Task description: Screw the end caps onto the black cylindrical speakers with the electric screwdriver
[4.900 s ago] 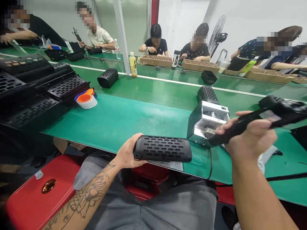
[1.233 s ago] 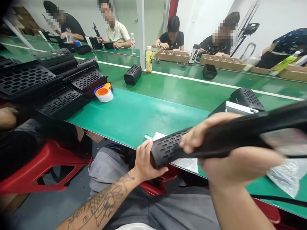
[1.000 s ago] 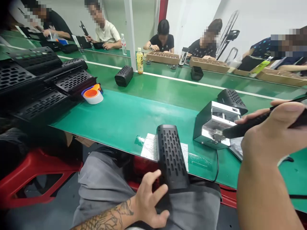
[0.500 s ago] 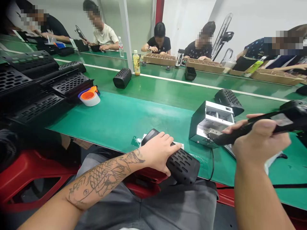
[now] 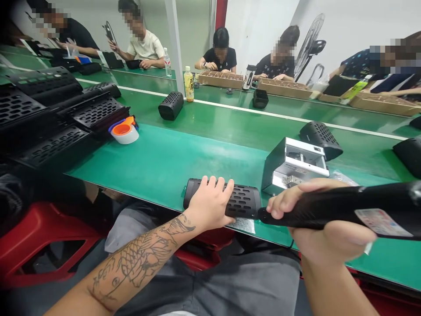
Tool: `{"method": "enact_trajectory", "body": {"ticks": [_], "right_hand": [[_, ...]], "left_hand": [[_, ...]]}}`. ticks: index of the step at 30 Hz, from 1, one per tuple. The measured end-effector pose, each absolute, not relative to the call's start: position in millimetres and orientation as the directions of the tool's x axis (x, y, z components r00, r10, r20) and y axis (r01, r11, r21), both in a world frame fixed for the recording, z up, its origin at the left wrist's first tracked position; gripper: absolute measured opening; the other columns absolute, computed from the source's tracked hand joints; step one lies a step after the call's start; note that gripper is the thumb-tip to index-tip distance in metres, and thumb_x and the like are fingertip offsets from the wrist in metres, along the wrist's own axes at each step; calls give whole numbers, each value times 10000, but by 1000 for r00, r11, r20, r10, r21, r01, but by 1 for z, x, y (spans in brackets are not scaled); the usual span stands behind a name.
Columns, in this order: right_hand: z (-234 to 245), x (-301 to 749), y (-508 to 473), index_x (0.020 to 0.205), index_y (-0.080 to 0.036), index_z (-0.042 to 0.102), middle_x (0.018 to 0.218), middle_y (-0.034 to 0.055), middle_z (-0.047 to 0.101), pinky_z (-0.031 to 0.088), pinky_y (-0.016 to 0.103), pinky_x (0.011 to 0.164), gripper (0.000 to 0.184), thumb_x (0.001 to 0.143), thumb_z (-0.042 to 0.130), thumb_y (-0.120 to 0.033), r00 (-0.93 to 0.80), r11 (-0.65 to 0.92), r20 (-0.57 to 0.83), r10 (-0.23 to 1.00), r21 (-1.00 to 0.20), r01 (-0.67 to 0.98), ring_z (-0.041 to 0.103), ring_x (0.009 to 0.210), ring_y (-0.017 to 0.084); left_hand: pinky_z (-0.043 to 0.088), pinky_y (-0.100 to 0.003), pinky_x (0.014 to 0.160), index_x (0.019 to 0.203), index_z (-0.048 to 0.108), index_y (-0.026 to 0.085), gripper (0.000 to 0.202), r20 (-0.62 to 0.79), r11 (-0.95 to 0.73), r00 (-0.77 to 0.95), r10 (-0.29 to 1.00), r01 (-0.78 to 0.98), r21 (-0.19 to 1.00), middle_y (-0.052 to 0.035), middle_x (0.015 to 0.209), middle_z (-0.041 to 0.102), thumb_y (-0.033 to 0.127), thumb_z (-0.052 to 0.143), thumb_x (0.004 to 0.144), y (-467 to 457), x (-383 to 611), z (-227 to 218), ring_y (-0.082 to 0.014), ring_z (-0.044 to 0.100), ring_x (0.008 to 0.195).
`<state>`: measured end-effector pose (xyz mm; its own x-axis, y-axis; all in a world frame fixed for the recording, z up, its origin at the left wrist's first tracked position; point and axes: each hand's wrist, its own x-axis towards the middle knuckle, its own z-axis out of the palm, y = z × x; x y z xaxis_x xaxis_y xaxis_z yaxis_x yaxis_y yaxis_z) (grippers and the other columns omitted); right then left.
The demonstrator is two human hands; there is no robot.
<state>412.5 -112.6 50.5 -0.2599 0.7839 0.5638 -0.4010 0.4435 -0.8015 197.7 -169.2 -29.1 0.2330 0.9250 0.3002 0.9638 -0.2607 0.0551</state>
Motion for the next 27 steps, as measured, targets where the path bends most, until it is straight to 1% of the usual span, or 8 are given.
{"method": "enact_trajectory", "body": {"ticks": [2, 6, 9, 12, 20, 23, 26, 27], "right_hand": [[50, 402, -115, 1011, -205, 839, 636, 98, 657, 545, 436, 430, 407, 820, 818, -564, -322, 431, 579, 749, -796, -425, 631, 473, 284], [47, 399, -116, 961, -196, 816, 641, 83, 654, 578, 425, 469, 450, 820, 837, -623, -350, 399, 550, 758, -816, -418, 635, 479, 261], [44, 401, -115, 961, -203, 815, 645, 74, 661, 583, 424, 478, 418, 822, 846, -596, -403, 394, 558, 725, -816, -422, 639, 479, 259], [43, 400, -115, 970, -211, 807, 656, 60, 657, 580, 409, 503, 432, 819, 861, -613, -418, 377, 538, 732, -831, -410, 634, 485, 241], [36, 398, -115, 1005, -214, 771, 705, 34, 646, 585, 386, 583, 451, 857, 851, -633, -456, 332, 505, 733, -850, -409, 633, 540, 204], [36, 397, -120, 985, -208, 759, 710, 34, 647, 587, 385, 592, 442, 850, 862, -616, -430, 344, 493, 756, -859, -378, 641, 559, 205], [46, 404, -116, 956, -217, 767, 670, 39, 633, 578, 411, 539, 510, 829, 844, -705, -394, 361, 492, 776, -859, -363, 622, 516, 222], [51, 410, -110, 938, -215, 766, 643, 39, 614, 563, 417, 505, 545, 825, 823, -745, -325, 408, 523, 787, -839, -361, 606, 493, 229]], "left_hand": [[412, -650, 1115, 1557, 530, 35, 1130, 304, -253, 225, 926, 966, 55, -267, 1301, 664, 718, 878, 726, -169, 199, -30, -465, 606, 1152], [391, -655, 1131, 1559, 521, 33, 1110, 291, -258, 231, 928, 965, 57, -264, 1305, 657, 710, 857, 745, -169, 199, -29, -457, 601, 1155], [382, -629, 1142, 1561, 519, 56, 1064, 260, -235, 214, 941, 971, 52, -238, 1307, 655, 698, 831, 772, -169, 200, -26, -429, 599, 1158], [379, -601, 1147, 1553, 526, 81, 1009, 235, -210, 195, 952, 977, 41, -214, 1304, 656, 685, 805, 794, -169, 200, -23, -407, 593, 1164], [374, -599, 1149, 1551, 522, 81, 994, 188, -213, 200, 961, 976, 49, -222, 1318, 661, 682, 790, 805, -167, 200, -21, -402, 591, 1166], [375, -607, 1154, 1560, 513, 79, 1008, 178, -207, 195, 965, 977, 53, -227, 1334, 656, 691, 789, 808, -167, 200, -20, -409, 587, 1186], [375, -614, 1160, 1565, 510, 77, 1027, 170, -200, 188, 967, 978, 58, -232, 1345, 654, 713, 785, 807, -167, 199, -19, -418, 587, 1196], [375, -615, 1161, 1565, 511, 77, 1033, 168, -197, 185, 968, 979, 59, -232, 1341, 655, 721, 785, 805, -167, 200, -19, -419, 591, 1191]]}}
